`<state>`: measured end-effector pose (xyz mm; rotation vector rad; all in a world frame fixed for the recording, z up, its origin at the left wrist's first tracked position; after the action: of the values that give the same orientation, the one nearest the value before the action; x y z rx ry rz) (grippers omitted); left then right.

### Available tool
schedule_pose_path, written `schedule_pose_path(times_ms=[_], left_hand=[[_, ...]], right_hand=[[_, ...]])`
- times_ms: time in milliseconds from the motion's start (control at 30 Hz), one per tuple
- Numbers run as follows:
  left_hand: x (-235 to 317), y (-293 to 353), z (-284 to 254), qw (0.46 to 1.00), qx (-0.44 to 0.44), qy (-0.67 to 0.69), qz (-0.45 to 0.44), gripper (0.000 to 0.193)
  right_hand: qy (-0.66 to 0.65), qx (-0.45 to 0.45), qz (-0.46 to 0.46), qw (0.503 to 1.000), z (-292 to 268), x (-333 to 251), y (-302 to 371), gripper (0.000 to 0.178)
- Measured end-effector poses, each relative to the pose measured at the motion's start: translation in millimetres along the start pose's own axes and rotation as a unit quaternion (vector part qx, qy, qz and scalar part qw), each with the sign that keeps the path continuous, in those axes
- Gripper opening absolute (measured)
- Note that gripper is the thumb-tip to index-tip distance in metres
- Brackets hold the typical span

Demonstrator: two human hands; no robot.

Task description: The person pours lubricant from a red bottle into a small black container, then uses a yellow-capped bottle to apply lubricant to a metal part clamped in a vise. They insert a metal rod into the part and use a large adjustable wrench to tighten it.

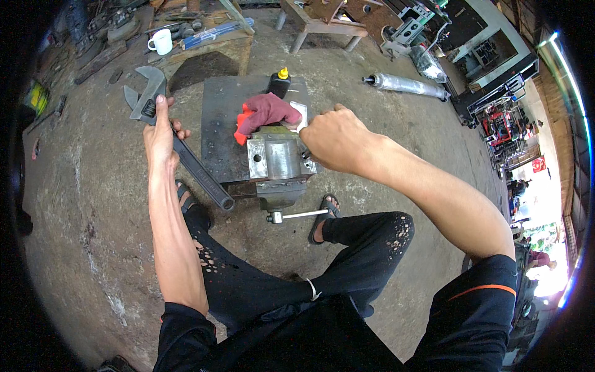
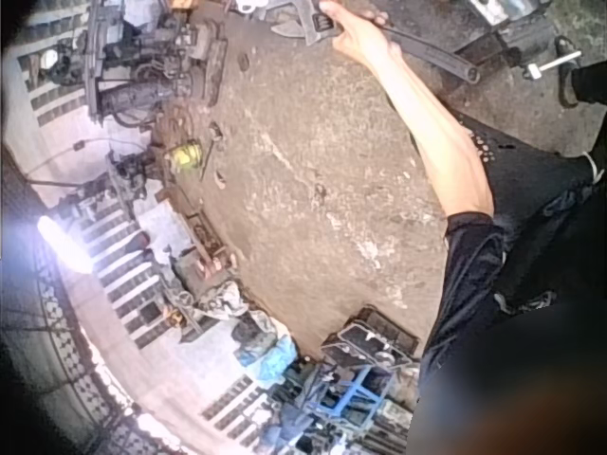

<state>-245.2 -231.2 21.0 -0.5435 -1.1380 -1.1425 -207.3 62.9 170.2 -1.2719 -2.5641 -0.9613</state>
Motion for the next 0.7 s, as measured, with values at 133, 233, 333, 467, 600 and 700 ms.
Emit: schedule_pose_path(times_ms=[133,233,333,467,600,700], left_hand=[[0.5,0.4,-0.6,1.0,0.003,0.001,-0.004,0.061],[0.5,0.7,-0.6,1.0,0.001,0.0,-0.001,0.062],[0.5,0.7,-0.7,1.0,0.0,0.004,-0.002,0.062],[0.7,1.1,-1.5,1.0,0.006,0.002,-0.004,0.062],[1.3,1.4,-2.3,1.0,0.005,0.006,-0.002,0.062],[1.3,1.2,-3.1,1.0,0.006,0.002,0.002,0.062]], right_hand=[[0.01,0.01,-0.009,1.0,-1.7,-0.5,1.7,0.029],[0.029,-0.011,-0.008,0.999,-0.2,0.6,0.9,0.031],[0.027,0.077,-0.035,0.996,-0.7,-0.9,2.6,0.023],[0.003,0.075,-0.065,0.995,0.1,3.3,6.0,0.027],[0.003,0.06,-0.06,0.996,0.3,5.6,5.2,0.03],[0.007,0.06,-0.059,0.996,1.8,4.3,5.3,0.031]])
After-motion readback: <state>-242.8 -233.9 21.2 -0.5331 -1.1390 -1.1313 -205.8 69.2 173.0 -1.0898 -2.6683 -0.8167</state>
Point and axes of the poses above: each hand's wrist, its own y-axis away from the middle knuckle, its own z-axis out of the palm, x = y × z, the point moved 2 cm from there along -y, towards the middle knuckle, and after that the axes turned 1 degree about -x, right-handed, at the moved point
